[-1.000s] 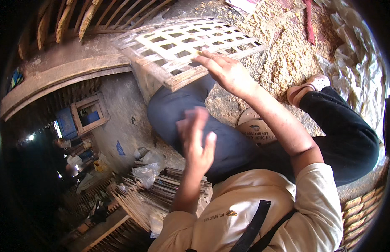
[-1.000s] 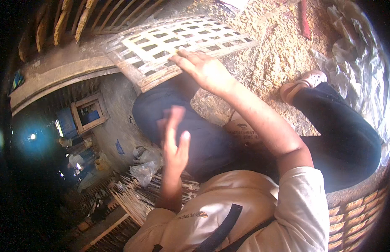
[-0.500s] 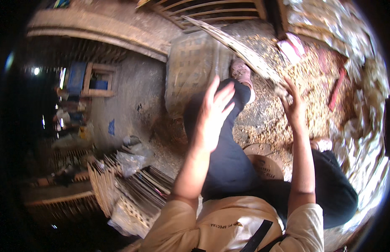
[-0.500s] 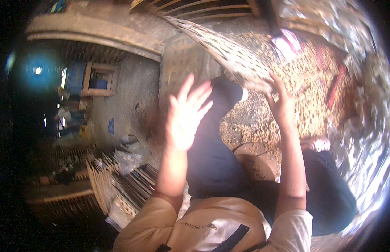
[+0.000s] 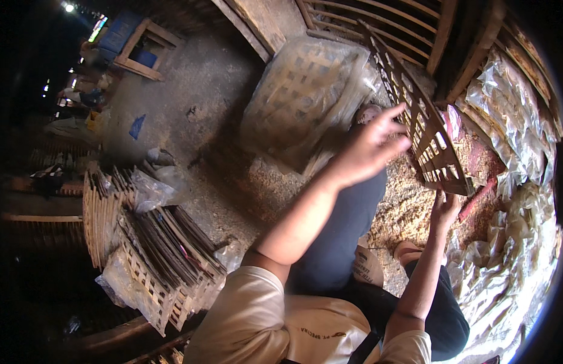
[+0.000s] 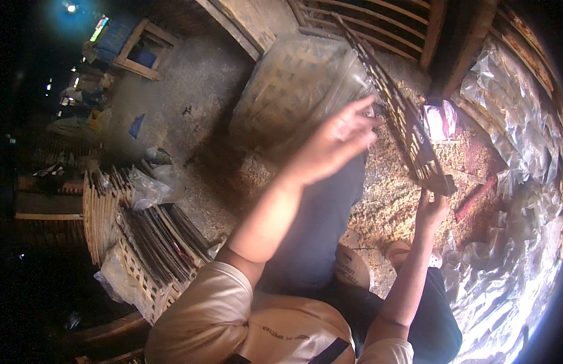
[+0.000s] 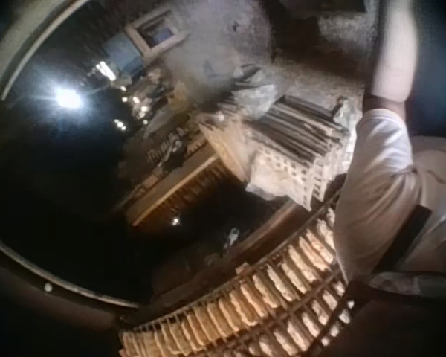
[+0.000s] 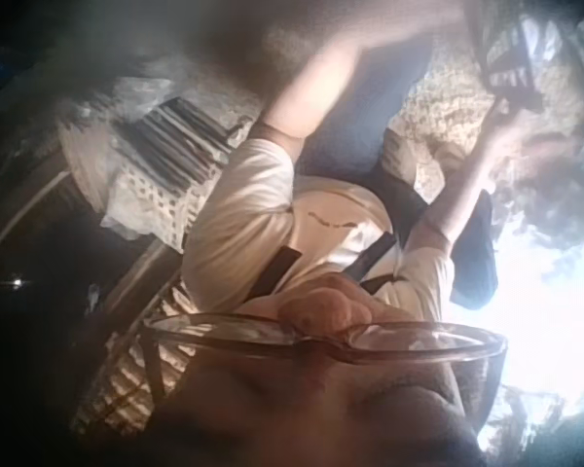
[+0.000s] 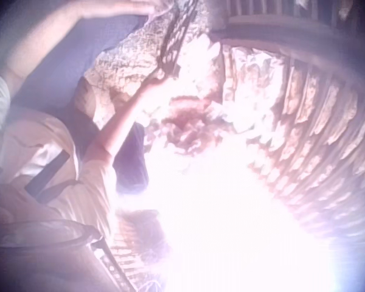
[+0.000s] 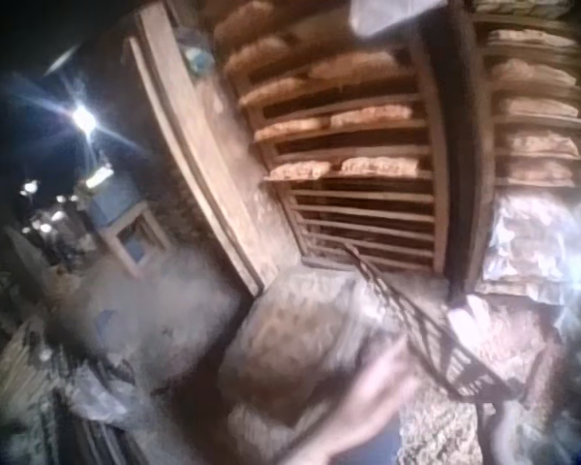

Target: The person sits on the floor and repairs a wooden lattice tray by hand, picking at loose slats and tapping them into place. They handle multiple trays, setting some aside and continuing to adjust the lattice structure.

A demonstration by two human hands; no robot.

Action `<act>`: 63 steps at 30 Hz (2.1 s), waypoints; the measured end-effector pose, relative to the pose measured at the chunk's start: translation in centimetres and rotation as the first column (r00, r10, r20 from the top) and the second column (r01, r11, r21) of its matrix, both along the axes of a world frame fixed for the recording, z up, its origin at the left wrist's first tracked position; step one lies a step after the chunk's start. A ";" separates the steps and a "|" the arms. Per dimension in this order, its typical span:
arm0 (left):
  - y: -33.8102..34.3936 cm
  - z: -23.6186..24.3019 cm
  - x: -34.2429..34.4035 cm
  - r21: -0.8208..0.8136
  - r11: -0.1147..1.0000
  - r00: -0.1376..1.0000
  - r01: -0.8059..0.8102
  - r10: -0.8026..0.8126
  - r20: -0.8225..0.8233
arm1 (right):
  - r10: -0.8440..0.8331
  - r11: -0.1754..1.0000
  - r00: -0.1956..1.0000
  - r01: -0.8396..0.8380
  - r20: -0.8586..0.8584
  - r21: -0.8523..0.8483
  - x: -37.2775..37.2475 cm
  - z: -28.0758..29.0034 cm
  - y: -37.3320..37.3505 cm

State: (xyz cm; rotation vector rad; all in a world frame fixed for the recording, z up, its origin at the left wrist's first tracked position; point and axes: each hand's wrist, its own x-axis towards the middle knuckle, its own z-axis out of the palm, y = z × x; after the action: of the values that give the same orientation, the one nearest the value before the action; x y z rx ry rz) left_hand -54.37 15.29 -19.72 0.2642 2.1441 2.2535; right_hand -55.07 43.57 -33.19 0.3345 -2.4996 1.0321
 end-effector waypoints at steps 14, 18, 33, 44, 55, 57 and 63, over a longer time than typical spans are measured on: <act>-11.1 -24.4 2.6 -0.766 0.619 0.844 -0.171 0.493 0.210 | -0.203 0.974 0.955 0.176 0.214 0.141 0.8 0.4 -0.2; -5.0 -6.3 -0.8 0.076 0.959 0.935 -0.275 0.248 0.251 | -0.214 0.971 0.963 0.190 0.166 0.148 0.2 2.0 -0.4; 7.3 0.9 -5.2 0.426 0.902 0.943 -0.062 -0.088 0.322 | -0.350 0.935 0.912 0.326 0.215 0.138 -0.3 0.7 1.8; -5.0 1.7 -10.0 0.071 0.971 0.968 -0.229 0.235 -0.091 | -0.246 0.964 0.944 0.215 0.221 0.154 -6.8 5.6 20.0; 3.5 0.3 -4.9 -0.389 0.918 0.953 0.075 -0.181 -0.242 | -0.465 0.806 0.815 0.551 0.346 -0.215 -8.9 9.7 16.4; 6.5 -0.9 -4.2 -0.207 0.956 0.944 0.206 -0.250 -0.216 | -0.506 0.708 0.840 0.534 0.195 -0.462 -7.8 5.4 16.5; 9.6 -1.6 -4.7 -0.297 0.947 0.892 0.122 -0.236 -0.387 | -0.747 0.346 0.628 0.647 0.217 -0.679 0.4 -3.9 4.8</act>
State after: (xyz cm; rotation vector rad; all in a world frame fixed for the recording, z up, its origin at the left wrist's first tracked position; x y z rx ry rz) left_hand -59.12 24.89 -21.32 0.9733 2.4559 1.9089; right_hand -54.64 48.39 -37.13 -0.8445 -1.5714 1.3685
